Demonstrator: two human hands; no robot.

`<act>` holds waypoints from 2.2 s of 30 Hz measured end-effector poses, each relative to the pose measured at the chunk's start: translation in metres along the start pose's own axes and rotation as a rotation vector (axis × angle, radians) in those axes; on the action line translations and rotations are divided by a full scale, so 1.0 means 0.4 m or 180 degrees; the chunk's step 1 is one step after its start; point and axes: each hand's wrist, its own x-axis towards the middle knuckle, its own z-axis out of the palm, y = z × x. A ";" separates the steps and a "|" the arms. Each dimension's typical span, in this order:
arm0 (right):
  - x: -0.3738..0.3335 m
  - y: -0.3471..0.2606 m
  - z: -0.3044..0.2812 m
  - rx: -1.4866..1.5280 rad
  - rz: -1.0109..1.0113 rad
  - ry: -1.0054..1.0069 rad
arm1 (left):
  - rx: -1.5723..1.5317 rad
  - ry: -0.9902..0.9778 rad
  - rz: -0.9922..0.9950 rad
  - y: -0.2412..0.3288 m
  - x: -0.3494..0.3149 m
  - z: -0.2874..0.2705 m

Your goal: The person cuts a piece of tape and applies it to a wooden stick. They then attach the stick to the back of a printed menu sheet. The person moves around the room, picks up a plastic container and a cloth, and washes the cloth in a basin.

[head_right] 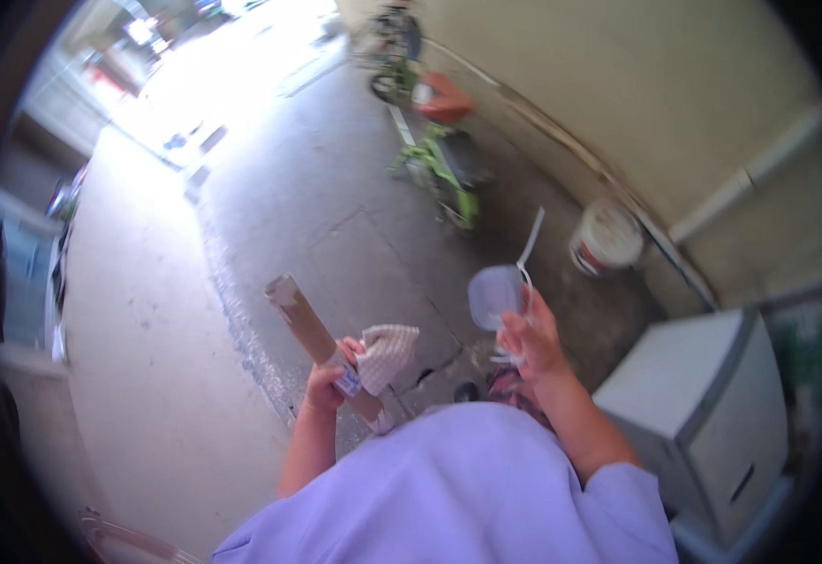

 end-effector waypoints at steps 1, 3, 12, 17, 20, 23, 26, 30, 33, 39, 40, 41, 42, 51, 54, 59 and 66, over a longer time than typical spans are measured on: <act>0.039 0.042 0.049 -0.0029 0.0105 -0.0170 | 0.0132 0.0202 0.0045 0.018 -0.019 -0.071; 0.088 0.133 0.139 -0.0078 0.0359 -0.0426 | 0.0362 0.0627 0.0022 0.055 -0.075 -0.199; 0.634 0.291 0.381 -0.0593 0.1810 -0.0882 | 0.1212 0.2610 -0.0350 0.168 0.030 -0.627; 0.971 0.455 0.751 -0.0639 0.2259 -0.1288 | 0.0768 0.3763 -0.1195 0.196 -0.016 -0.877; 1.164 0.505 0.923 -0.0710 0.2475 -0.1747 | 0.0656 0.3908 -0.2014 0.203 0.068 -0.888; 1.363 0.549 1.113 -0.0934 0.2590 -0.2146 | 0.1044 0.3854 -0.2524 0.038 0.026 -1.034; 1.571 0.611 1.226 -0.1138 0.2788 -0.2320 | 0.1165 0.3821 -0.3448 0.074 0.197 -1.114; 1.844 0.728 1.295 -0.0742 0.3005 -0.1933 | 0.1325 0.3711 -0.3693 0.202 0.467 -1.325; 2.051 0.700 1.275 -0.0067 0.3299 -0.1113 | 0.1448 0.3486 -0.3705 0.370 0.729 -1.522; 2.482 0.625 1.438 0.0324 0.3096 -0.0594 | 0.3009 0.2899 -0.2570 0.897 1.376 -1.982; 2.564 0.615 1.473 0.0382 0.3002 -0.0625 | 0.3294 0.2891 -0.2380 0.976 1.482 -2.064; 2.646 0.615 1.499 0.0378 0.2850 -0.0619 | 0.3573 0.2870 -0.2160 1.046 1.600 -2.136; 2.729 0.617 1.514 0.0387 0.2690 -0.0573 | 0.3663 0.2915 -0.2047 1.134 1.726 -2.155; 3.581 0.705 1.731 0.0284 0.2669 -0.0590 | 0.3443 0.2548 -0.3375 1.290 2.238 -2.383; 3.852 0.686 1.883 0.0001 0.2435 -0.0830 | 0.3226 0.2406 -0.3718 1.351 2.416 -2.473; 4.273 0.719 1.996 -0.0203 0.2427 -0.0516 | 0.3049 0.2332 -0.3960 1.467 2.720 -2.707; 4.706 0.789 2.156 0.0660 0.2508 0.0089 | 0.3256 0.1940 -0.3815 1.826 3.448 -3.140</act>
